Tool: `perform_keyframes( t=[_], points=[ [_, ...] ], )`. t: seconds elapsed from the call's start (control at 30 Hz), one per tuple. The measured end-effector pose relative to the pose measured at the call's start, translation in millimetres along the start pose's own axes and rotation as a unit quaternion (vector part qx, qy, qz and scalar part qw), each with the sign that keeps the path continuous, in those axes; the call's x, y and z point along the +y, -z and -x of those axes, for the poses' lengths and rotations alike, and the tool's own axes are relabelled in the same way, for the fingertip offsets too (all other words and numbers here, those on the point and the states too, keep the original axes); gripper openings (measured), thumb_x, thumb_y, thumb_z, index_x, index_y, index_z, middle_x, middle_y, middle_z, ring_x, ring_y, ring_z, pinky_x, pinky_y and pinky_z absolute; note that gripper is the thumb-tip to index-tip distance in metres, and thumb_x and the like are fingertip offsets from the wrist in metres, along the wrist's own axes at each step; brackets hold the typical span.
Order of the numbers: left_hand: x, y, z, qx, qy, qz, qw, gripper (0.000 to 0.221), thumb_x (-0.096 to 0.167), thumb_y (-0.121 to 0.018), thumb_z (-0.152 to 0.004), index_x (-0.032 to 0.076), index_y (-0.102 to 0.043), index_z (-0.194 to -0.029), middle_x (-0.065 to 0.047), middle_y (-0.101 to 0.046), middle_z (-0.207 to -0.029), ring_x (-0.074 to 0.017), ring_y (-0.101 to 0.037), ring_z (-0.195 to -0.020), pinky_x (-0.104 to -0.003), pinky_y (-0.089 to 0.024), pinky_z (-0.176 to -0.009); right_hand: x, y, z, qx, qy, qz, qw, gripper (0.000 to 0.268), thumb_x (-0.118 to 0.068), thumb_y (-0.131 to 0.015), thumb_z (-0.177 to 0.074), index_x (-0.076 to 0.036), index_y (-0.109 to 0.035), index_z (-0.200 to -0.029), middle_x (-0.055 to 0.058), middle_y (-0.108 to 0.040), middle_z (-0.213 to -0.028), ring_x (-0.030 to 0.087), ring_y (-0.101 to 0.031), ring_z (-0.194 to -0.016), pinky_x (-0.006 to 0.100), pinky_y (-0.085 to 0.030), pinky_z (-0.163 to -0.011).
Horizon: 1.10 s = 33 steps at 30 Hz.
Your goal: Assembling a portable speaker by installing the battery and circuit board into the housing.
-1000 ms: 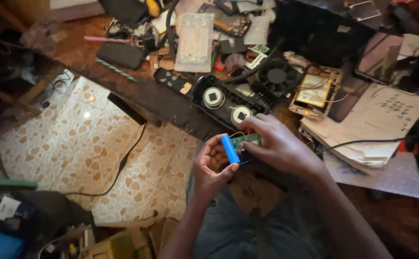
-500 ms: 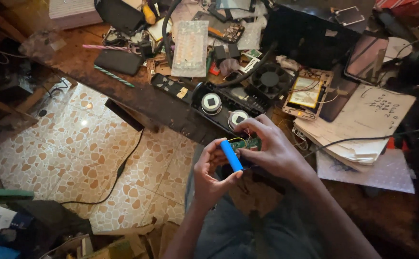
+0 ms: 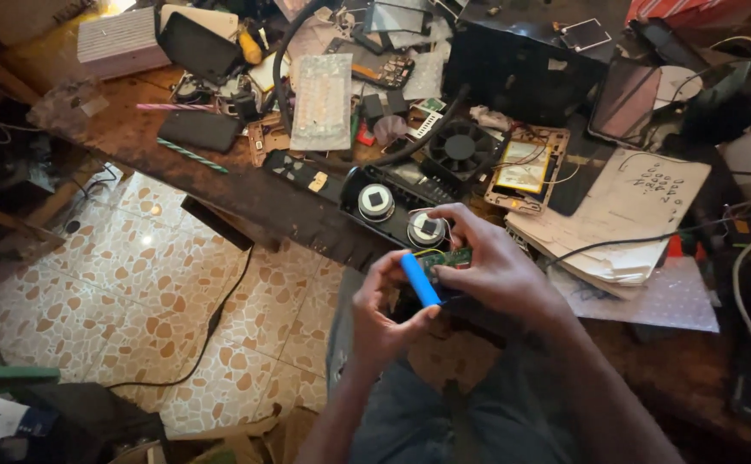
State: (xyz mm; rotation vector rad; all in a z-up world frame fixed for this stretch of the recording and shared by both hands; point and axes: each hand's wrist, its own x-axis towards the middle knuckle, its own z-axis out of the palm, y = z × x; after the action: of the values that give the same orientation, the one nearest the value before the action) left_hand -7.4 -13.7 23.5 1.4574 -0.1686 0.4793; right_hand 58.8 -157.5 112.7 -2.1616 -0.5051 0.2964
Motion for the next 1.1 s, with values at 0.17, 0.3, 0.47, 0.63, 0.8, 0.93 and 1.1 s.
perform_keyframes(
  t=[0.17, 0.3, 0.47, 0.63, 0.8, 0.93, 1.1],
  points=[
    [-8.8, -21.0, 4.9, -0.031, -0.009, 0.064, 0.997, 0.073, 0.021, -0.083, -0.054, -0.002, -0.049, -0.115, -0.012, -0.064, -0.083, -0.0190, -0.063, -0.082, -0.031, -0.046, -0.079, 0.8, 20.9, 2.6, -0.024, 0.003, 0.006, 1.000, 0.056, -0.013, -0.066, -0.060, -0.012, -0.050, -0.114, 0.010, -0.050, -0.068, 0.026, -0.048, -0.063, 0.038, -0.040, -0.061],
    [-4.0, -33.6, 1.7, -0.042, 0.000, 0.033, 0.999, 0.067, 0.023, -0.081, -0.055, 0.001, -0.053, -0.112, -0.010, -0.065, -0.082, -0.0174, -0.063, -0.083, -0.031, -0.046, -0.080, 18.4, 31.5, 2.4, -0.029, 0.030, 0.024, 0.999, 0.055, -0.017, -0.069, -0.060, -0.014, -0.053, -0.112, 0.008, -0.053, -0.066, 0.024, -0.051, -0.064, 0.036, -0.042, -0.063],
    [-2.6, -35.2, -6.4, -0.046, -0.004, 0.021, 0.999, 0.065, 0.021, -0.081, -0.054, 0.001, -0.054, -0.110, -0.009, -0.065, -0.078, -0.0170, -0.063, -0.080, -0.030, -0.047, -0.078, 18.3, 34.0, 1.3, -0.033, 0.057, 0.020, 0.998, 0.052, -0.013, -0.067, -0.061, -0.010, -0.054, -0.111, 0.009, -0.053, -0.066, 0.024, -0.050, -0.064, 0.037, -0.041, -0.063],
    [6.4, -32.6, -14.9, -0.067, 0.008, 0.012, 0.998, 0.062, 0.021, -0.079, -0.057, 0.000, -0.054, -0.110, -0.007, -0.063, -0.074, -0.0136, -0.061, -0.076, -0.029, -0.046, -0.076, 24.6, 33.2, -3.5, -0.024, 0.069, 0.003, 0.997, 0.052, -0.012, -0.069, -0.063, -0.011, -0.054, -0.113, 0.008, -0.054, -0.071, 0.022, -0.051, -0.066, 0.035, -0.041, -0.065],
    [-1.1, -22.8, -28.1, -0.116, 0.000, -0.017, 0.993, 0.064, 0.025, -0.081, -0.054, 0.003, -0.055, -0.110, -0.005, -0.064, -0.072, -0.0129, -0.062, -0.074, -0.027, -0.046, -0.074, 19.0, 36.0, -0.1, -0.025, 0.075, -0.016, 0.997, 0.050, -0.007, -0.066, -0.067, -0.006, -0.052, -0.115, 0.010, -0.055, -0.073, 0.024, -0.051, -0.068, 0.036, -0.041, -0.067],
    [-6.2, -16.2, -32.3, -0.136, 0.010, -0.023, 0.990, 0.064, 0.027, -0.080, -0.056, 0.005, -0.055, -0.110, -0.003, -0.064, -0.072, -0.0105, -0.060, -0.072, -0.026, -0.045, -0.075, 16.1, 43.4, 10.7, 0.016, 0.111, 0.003, 0.994, 0.038, -0.017, -0.063, -0.073, -0.002, -0.054, -0.106, 0.020, -0.058, -0.088, 0.036, -0.056, -0.083, 0.045, -0.042, -0.077],
    [-10.3, -16.5, -30.5, -0.135, 0.010, -0.009, 0.991, 0.064, 0.024, -0.081, -0.056, 0.002, -0.055, -0.110, -0.006, -0.064, -0.073, -0.0114, -0.060, -0.076, -0.028, -0.044, -0.079, 46.4, 21.0, 44.8, 0.144, 0.115, 0.100, 0.978, 0.028, -0.020, -0.068, -0.070, -0.015, -0.062, -0.097, 0.007, -0.053, -0.090, 0.026, -0.055, -0.086, 0.035, -0.044, -0.076]
  ],
)
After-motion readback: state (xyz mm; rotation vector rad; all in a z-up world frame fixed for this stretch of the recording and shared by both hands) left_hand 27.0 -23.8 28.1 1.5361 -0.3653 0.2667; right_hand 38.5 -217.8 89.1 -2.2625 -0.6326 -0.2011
